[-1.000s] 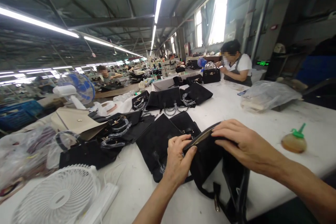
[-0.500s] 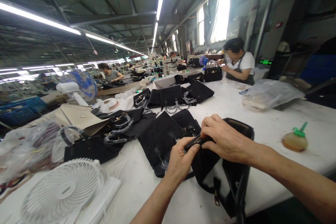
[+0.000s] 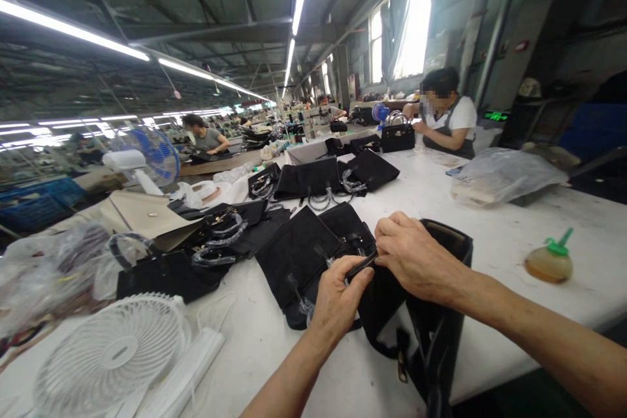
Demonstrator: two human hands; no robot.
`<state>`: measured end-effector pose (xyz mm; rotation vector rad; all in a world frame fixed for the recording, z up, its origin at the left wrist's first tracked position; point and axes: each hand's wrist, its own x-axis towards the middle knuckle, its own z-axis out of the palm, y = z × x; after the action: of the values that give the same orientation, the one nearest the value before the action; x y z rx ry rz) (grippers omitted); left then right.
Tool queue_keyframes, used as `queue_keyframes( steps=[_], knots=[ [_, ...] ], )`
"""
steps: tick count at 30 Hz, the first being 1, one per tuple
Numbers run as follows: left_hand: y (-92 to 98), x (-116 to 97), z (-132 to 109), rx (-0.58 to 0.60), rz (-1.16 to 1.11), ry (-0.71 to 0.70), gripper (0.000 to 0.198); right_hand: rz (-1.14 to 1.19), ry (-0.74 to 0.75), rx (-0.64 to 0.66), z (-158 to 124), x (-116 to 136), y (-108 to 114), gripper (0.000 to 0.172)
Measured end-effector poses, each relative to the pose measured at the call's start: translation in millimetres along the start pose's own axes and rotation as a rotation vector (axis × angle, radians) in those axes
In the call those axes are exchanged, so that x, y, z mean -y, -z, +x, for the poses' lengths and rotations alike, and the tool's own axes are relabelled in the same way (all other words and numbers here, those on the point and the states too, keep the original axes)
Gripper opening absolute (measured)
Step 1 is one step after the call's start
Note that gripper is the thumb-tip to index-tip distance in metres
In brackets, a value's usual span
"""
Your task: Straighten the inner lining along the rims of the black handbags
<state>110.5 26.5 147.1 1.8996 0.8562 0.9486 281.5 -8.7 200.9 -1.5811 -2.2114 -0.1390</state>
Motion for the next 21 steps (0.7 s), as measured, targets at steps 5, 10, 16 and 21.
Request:
queue_keyframes(
  steps=[5,10,16,21],
  knots=[
    [-1.8,3,0,-0.016,0.002,-0.004,0.020,-0.080,0.007,-0.021,-1,0,-6,0.019],
    [-4.2,4,2,-0.079,-0.018,-0.011,0.018,-0.110,0.000,-0.027,-1,2,-6,0.020],
    [-10.4,1,6,-0.145,0.056,-0.041,0.017,-0.149,-0.025,-0.036,0,5,-8,0.020],
    [-4.4,5,10,-0.149,0.074,0.024,0.020,-0.073,-0.093,0.018,-7,-15,3,0.013]
  ],
)
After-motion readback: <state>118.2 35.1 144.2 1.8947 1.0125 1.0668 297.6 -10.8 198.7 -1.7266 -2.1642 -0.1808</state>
